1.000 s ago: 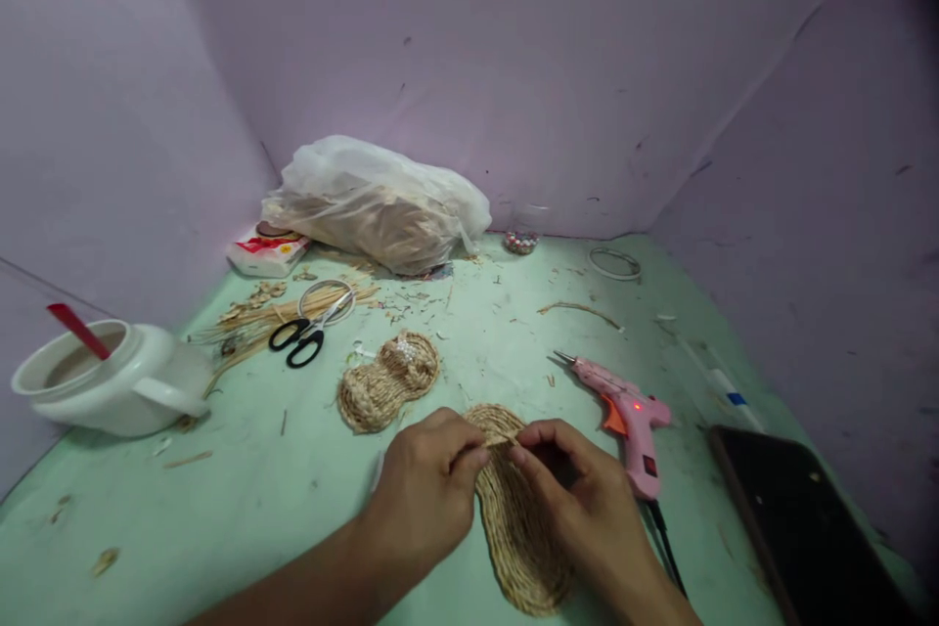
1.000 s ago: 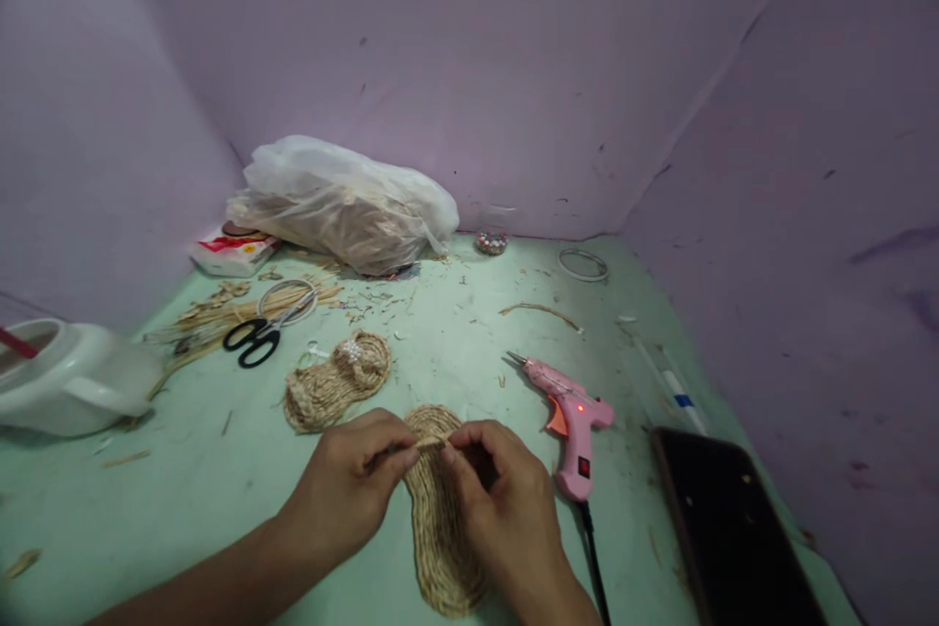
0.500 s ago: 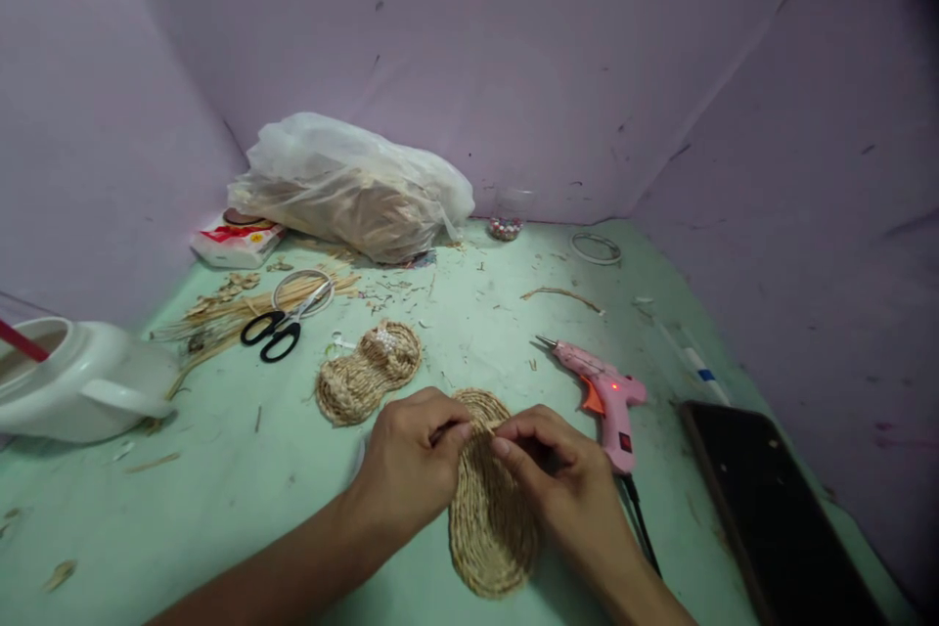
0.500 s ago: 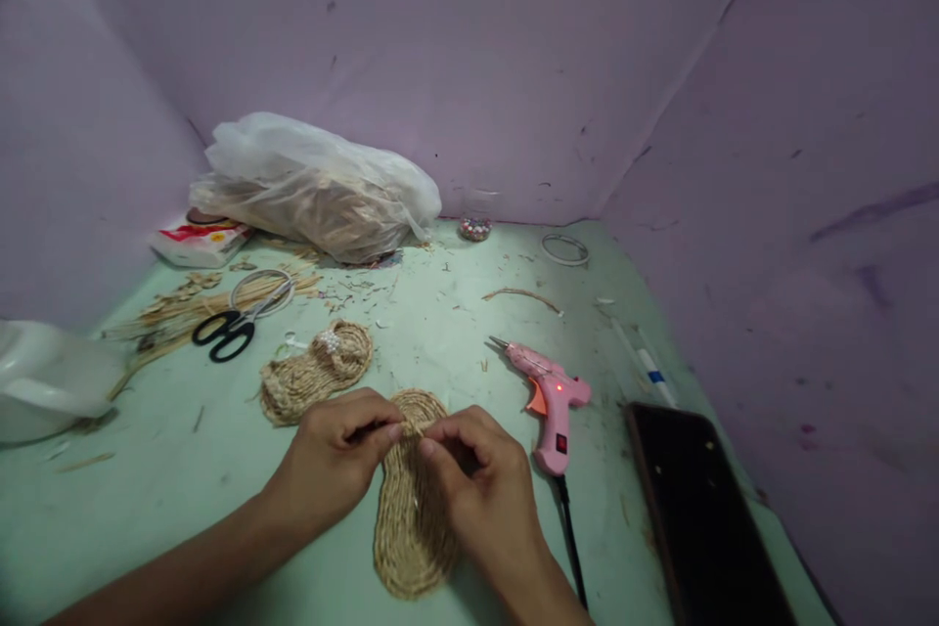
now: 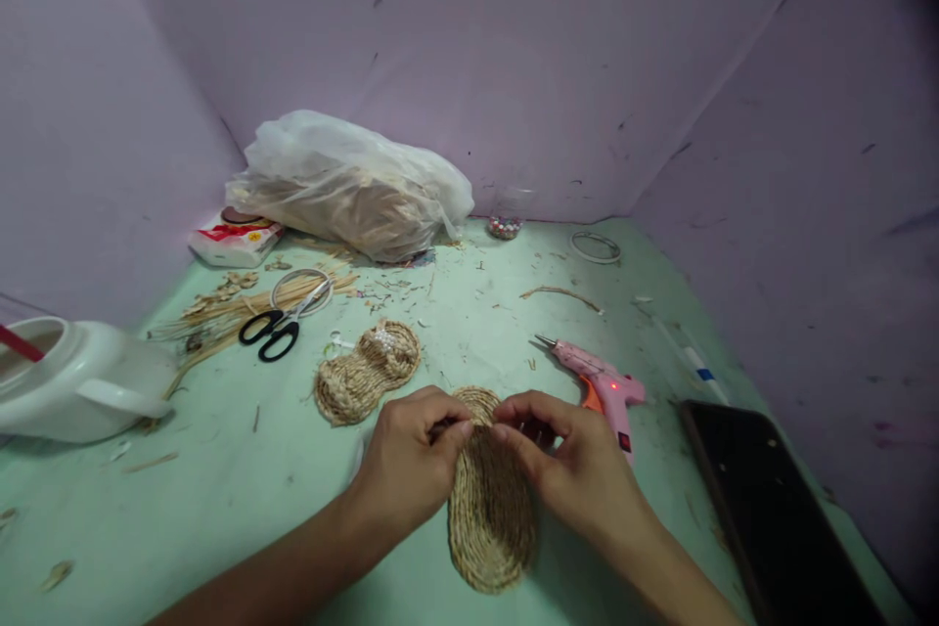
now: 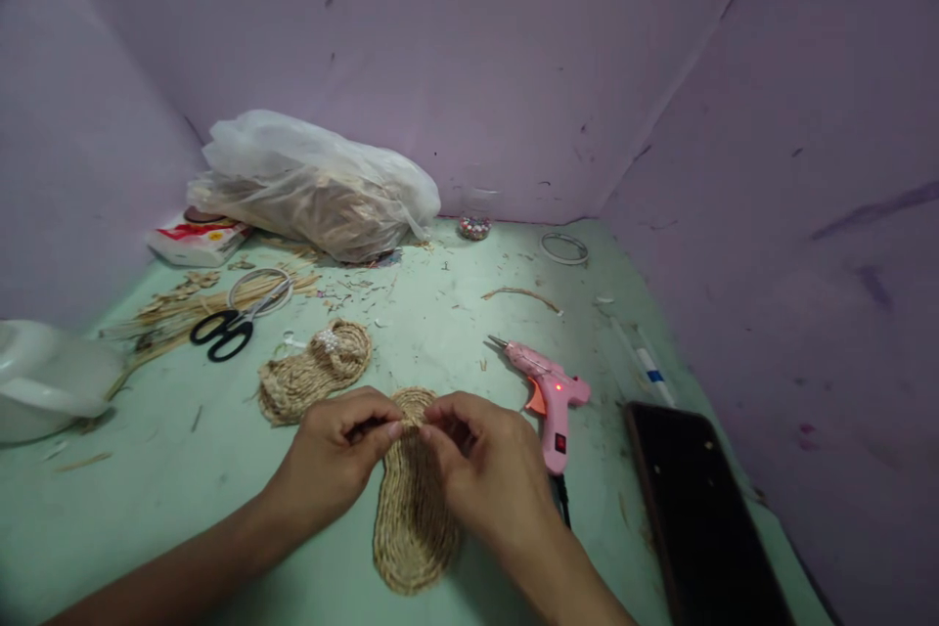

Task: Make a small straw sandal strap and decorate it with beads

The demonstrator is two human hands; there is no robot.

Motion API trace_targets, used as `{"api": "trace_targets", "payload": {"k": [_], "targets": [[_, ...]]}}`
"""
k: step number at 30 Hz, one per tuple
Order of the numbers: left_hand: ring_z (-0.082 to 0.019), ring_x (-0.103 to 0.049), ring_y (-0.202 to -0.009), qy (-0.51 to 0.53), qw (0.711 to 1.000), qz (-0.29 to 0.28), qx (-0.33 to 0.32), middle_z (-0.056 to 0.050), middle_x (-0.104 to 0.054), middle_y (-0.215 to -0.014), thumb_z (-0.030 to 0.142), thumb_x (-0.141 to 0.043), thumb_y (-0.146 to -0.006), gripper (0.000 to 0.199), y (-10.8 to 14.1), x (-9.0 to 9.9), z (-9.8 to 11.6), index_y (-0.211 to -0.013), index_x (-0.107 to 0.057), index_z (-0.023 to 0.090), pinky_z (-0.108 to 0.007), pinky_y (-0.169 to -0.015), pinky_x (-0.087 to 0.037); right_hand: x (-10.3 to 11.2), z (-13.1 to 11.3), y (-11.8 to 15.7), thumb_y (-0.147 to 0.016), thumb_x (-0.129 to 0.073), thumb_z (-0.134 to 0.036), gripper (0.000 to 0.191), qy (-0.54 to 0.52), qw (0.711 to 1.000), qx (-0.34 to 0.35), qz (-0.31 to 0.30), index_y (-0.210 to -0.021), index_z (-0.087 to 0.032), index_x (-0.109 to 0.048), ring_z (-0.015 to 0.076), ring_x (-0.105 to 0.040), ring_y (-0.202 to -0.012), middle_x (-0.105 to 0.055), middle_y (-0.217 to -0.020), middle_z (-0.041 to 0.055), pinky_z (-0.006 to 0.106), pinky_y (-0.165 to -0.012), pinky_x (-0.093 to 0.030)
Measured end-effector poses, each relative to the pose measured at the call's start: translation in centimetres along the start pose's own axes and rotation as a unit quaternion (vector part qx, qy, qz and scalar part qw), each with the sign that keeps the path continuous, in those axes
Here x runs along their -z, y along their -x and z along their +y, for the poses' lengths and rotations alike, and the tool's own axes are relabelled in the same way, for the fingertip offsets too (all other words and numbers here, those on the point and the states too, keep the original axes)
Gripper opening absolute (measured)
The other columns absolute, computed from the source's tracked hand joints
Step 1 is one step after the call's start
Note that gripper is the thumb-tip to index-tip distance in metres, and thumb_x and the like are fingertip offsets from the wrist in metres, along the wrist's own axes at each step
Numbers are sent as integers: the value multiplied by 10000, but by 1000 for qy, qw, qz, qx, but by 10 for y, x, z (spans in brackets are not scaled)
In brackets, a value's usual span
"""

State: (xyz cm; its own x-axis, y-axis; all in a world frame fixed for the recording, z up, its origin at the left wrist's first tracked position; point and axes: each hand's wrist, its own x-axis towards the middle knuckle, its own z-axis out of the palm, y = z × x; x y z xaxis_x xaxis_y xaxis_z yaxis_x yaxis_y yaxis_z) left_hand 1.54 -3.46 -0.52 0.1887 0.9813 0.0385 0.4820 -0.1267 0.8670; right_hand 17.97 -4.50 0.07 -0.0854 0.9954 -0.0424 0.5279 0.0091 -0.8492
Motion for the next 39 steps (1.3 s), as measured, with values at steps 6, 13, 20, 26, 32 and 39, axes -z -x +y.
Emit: {"api": "trace_targets", "payload": {"k": [6,13,20,26,32,39], "targets": [[-117,-542,-586,6,1000,0,9,2,-610,-633,148,-558,-739,122,-1,-2,-3,-667,-651,174,-227,-548,-410,-6,0,8,-731,-586,-276,100,79,996,-21,32,-738,-233,-677,161,-582,-527,-670,-606,-1,273,-505,-427],[-121,-542,-590,2,1000,4,24,0,-615,-646,164,-548,-748,126,1,-4,-3,-673,-648,176,-233,-543,-401,-8,2,6,-752,-579,-302,127,21,999,-26,18,-751,-226,-681,168,-611,-567,-694,-644,7,271,-531,-451],[-124,-546,-596,-21,999,30,18,0,-606,-632,144,-542,-744,133,4,-8,-3,-651,-632,172,-240,-562,-405,-10,2,7,-749,-584,-284,118,-11,999,-22,21,-751,-211,-677,177,-641,-589,-711,-667,21,278,-553,-484],[-118,-532,-576,3,999,32,15,4,-599,-612,132,-548,-730,124,2,-7,0,-640,-626,169,-232,-549,-399,-8,9,3,-739,-616,-296,156,7,1000,-20,18,-847,-212,-692,189,-637,-587,-705,-674,34,288,-532,-475],[-111,-521,-563,15,999,31,-3,5,-596,-609,143,-550,-740,131,3,-8,-1,-645,-636,170,-224,-536,-395,0,7,-7,-764,-599,-294,142,55,997,40,-23,-818,-239,-718,195,-617,-702,-673,-783,46,316,-637,-461],[-118,-548,-607,18,999,22,-30,-13,-619,-660,165,-530,-760,141,3,-3,-3,-692,-653,168,-226,-562,-417,-1,4,-11,-774,-551,-270,146,57,998,7,-38,-691,-215,-657,168,-565,-597,-644,-659,20,275,-553,-420]]}}
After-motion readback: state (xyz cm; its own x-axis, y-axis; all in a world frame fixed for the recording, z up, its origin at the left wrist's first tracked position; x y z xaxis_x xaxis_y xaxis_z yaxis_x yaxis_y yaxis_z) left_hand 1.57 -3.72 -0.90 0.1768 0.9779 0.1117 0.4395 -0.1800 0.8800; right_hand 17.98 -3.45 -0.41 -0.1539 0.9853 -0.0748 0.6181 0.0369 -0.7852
